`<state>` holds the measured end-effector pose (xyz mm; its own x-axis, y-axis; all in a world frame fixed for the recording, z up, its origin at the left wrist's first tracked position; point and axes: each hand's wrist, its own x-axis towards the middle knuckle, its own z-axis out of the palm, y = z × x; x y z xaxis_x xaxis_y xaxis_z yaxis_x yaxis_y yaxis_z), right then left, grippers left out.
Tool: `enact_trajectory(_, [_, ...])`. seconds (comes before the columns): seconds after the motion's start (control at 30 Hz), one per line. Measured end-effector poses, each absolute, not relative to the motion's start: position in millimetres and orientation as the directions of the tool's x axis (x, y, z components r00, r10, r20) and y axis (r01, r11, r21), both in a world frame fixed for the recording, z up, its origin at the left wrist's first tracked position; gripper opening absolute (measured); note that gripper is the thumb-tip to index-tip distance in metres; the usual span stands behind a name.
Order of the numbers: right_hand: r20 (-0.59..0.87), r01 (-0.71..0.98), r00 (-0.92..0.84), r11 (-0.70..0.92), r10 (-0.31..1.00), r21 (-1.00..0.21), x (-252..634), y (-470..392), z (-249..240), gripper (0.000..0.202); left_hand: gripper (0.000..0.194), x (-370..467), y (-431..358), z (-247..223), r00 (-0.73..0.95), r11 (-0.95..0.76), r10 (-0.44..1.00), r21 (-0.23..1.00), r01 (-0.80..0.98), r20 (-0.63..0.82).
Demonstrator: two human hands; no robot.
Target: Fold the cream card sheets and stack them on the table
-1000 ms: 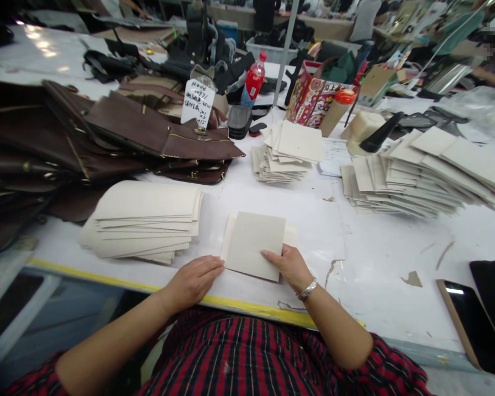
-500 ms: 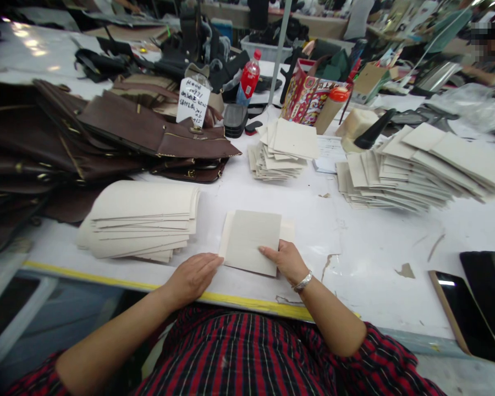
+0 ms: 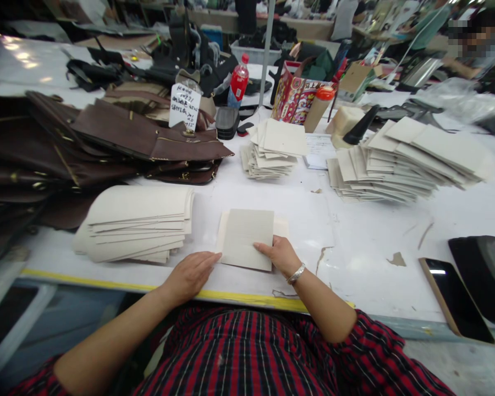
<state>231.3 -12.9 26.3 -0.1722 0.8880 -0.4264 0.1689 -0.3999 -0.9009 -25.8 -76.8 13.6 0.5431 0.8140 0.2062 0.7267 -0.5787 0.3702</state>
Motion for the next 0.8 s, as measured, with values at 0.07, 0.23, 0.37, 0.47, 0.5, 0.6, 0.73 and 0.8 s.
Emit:
enact_trajectory(0.07, [-0.420,0.186,-0.174,-0.389,0.891,-0.902,232,-13,25,0.032,0.047,-26,-76,14,0.556,-0.591,0.805,0.356,0.724,0.207])
enact_trajectory(0.23, [-0.403,0.193,-0.171,-0.370,0.899,-0.909,232,-13,22,0.033,0.043,-26,-75,15,0.612,-0.644,0.764,0.320,0.695,0.207])
enact_trajectory(0.37, [-0.411,0.160,-0.171,-0.387,0.895,-0.908,230,-13,22,0.033,0.039,-24,-75,18,0.624,-0.656,0.754,0.266,0.706,0.206])
enact_trajectory(0.47, [-0.418,0.203,-0.188,-0.381,0.889,-0.902,233,-7,26,0.031,0.033,-20,-74,22,0.627,-0.665,0.747,0.220,0.714,0.220])
enact_trajectory(0.5, [-0.422,0.262,-0.193,-0.368,0.886,-0.892,236,-3,29,0.030,0.031,-17,-73,24,0.627,-0.665,0.746,0.208,0.717,0.225])
enact_trajectory(0.6, [-0.446,0.469,-0.214,-0.309,0.869,-0.827,246,7,36,0.025,0.023,-10,-71,28,0.614,-0.654,0.755,0.189,0.733,0.233])
enact_trajectory(0.73, [-0.438,0.539,-0.235,-0.259,0.868,-0.802,256,15,39,0.019,0.016,1,-67,26,0.563,-0.613,0.785,0.196,0.766,0.259])
enact_trajectory(0.8, [-0.426,0.546,-0.223,-0.249,0.877,-0.800,256,16,36,0.019,0.017,5,-64,22,0.537,-0.591,0.801,0.212,0.778,0.264])
